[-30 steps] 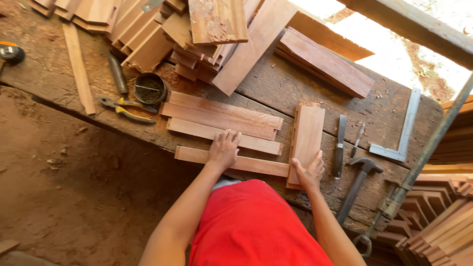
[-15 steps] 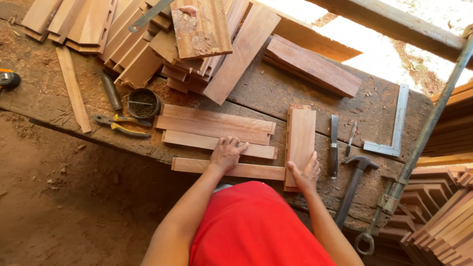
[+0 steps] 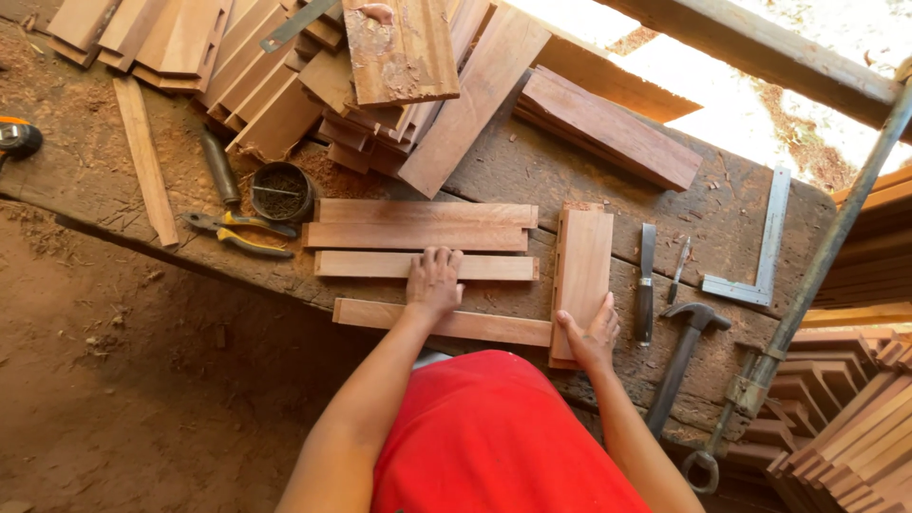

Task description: The person sits at a woodworking bench and measures wooden slats with a try square, marks cut lines on them with a marking knife, and hammers with a claw hammer. They arrange and stack the boards on the bench while working through them one at a time.

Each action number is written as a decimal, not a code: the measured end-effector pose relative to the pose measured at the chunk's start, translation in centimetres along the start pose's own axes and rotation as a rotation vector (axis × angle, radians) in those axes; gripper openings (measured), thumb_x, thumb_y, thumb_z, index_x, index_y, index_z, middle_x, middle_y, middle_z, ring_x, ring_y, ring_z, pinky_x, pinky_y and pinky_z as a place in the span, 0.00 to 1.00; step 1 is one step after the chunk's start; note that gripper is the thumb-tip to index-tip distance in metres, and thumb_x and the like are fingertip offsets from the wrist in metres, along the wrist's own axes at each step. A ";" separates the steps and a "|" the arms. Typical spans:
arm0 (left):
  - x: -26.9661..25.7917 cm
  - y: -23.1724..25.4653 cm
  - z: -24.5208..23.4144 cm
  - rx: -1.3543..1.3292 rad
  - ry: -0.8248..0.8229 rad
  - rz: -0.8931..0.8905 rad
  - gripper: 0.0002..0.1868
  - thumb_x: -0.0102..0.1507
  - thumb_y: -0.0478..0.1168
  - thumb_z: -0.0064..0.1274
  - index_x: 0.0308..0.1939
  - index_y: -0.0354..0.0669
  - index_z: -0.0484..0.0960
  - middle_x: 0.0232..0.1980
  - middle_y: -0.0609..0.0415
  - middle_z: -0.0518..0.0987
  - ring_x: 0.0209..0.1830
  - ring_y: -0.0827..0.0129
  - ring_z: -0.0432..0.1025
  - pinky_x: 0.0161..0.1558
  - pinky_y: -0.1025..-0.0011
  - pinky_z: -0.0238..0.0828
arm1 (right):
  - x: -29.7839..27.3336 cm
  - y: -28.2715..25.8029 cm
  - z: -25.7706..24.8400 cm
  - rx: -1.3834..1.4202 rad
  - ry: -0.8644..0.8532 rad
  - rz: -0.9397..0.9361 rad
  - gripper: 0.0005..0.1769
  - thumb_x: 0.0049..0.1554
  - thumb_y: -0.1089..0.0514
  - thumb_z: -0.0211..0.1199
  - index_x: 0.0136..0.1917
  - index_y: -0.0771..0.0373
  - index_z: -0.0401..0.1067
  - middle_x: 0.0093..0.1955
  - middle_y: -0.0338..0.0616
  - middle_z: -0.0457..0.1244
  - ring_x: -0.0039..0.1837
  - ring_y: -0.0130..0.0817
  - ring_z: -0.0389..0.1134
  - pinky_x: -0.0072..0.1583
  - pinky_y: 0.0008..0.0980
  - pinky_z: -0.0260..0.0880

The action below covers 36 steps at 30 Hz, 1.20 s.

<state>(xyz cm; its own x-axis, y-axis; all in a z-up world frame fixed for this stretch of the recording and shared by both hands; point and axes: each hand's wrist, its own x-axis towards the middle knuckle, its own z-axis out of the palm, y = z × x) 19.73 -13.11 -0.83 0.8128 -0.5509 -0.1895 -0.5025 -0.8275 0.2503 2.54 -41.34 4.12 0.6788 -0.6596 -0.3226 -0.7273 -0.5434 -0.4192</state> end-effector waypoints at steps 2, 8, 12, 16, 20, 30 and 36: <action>-0.3 -0.4 0.1 0.011 -0.026 0.009 0.35 0.53 0.57 0.62 0.61 0.52 0.70 0.54 0.52 0.69 0.59 0.56 0.63 0.59 0.52 0.61 | -0.2 0.5 0.1 -0.005 -0.002 0.006 0.67 0.48 0.31 0.72 0.84 0.57 0.39 0.74 0.66 0.50 0.75 0.72 0.52 0.70 0.72 0.54; -0.7 0.9 0.8 -0.087 -0.033 0.141 0.31 0.53 0.54 0.65 0.60 0.63 0.76 0.57 0.54 0.72 0.62 0.56 0.64 0.62 0.54 0.57 | 0.3 1.2 0.8 -0.032 -0.026 0.006 0.64 0.50 0.35 0.71 0.85 0.56 0.36 0.75 0.66 0.48 0.75 0.72 0.51 0.70 0.72 0.54; -1.2 2.5 0.8 -0.144 -0.038 0.178 0.30 0.55 0.51 0.64 0.61 0.61 0.75 0.55 0.55 0.74 0.60 0.58 0.67 0.61 0.56 0.59 | 0.7 2.3 1.1 -0.023 -0.025 -0.023 0.61 0.53 0.39 0.69 0.85 0.56 0.37 0.74 0.67 0.49 0.74 0.73 0.52 0.70 0.71 0.55; -1.8 1.9 -0.2 -0.164 -0.030 0.208 0.32 0.54 0.50 0.65 0.62 0.57 0.74 0.55 0.54 0.74 0.61 0.58 0.66 0.62 0.56 0.58 | 0.5 2.0 0.9 -0.025 -0.018 -0.043 0.60 0.53 0.40 0.69 0.85 0.58 0.37 0.73 0.69 0.49 0.74 0.74 0.52 0.70 0.70 0.54; -1.3 0.7 1.1 -0.135 -0.029 0.197 0.32 0.56 0.52 0.64 0.63 0.58 0.72 0.57 0.54 0.73 0.63 0.58 0.65 0.64 0.56 0.57 | 0.6 2.1 0.8 -0.020 -0.014 -0.057 0.61 0.52 0.39 0.69 0.85 0.58 0.38 0.73 0.69 0.50 0.74 0.74 0.53 0.72 0.68 0.53; -7.4 1.1 1.2 -0.124 0.123 0.489 0.36 0.52 0.59 0.65 0.62 0.58 0.74 0.50 0.56 0.74 0.53 0.61 0.70 0.55 0.60 0.65 | 0.6 2.6 1.2 -0.024 0.014 -0.082 0.61 0.52 0.38 0.70 0.85 0.59 0.39 0.72 0.70 0.51 0.73 0.74 0.54 0.72 0.66 0.52; -8.0 1.4 -0.9 -0.070 0.093 0.522 0.32 0.55 0.50 0.65 0.63 0.57 0.74 0.52 0.56 0.73 0.55 0.60 0.68 0.56 0.61 0.65 | 0.3 2.9 1.1 -0.020 0.020 -0.096 0.61 0.52 0.38 0.70 0.85 0.59 0.39 0.72 0.71 0.51 0.73 0.75 0.54 0.72 0.65 0.52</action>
<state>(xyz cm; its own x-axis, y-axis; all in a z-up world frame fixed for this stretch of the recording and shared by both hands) 12.80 -9.78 1.86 0.4847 -0.8725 0.0614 -0.8284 -0.4354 0.3524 0.79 -42.51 1.86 0.7438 -0.6138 -0.2646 -0.6606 -0.6148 -0.4308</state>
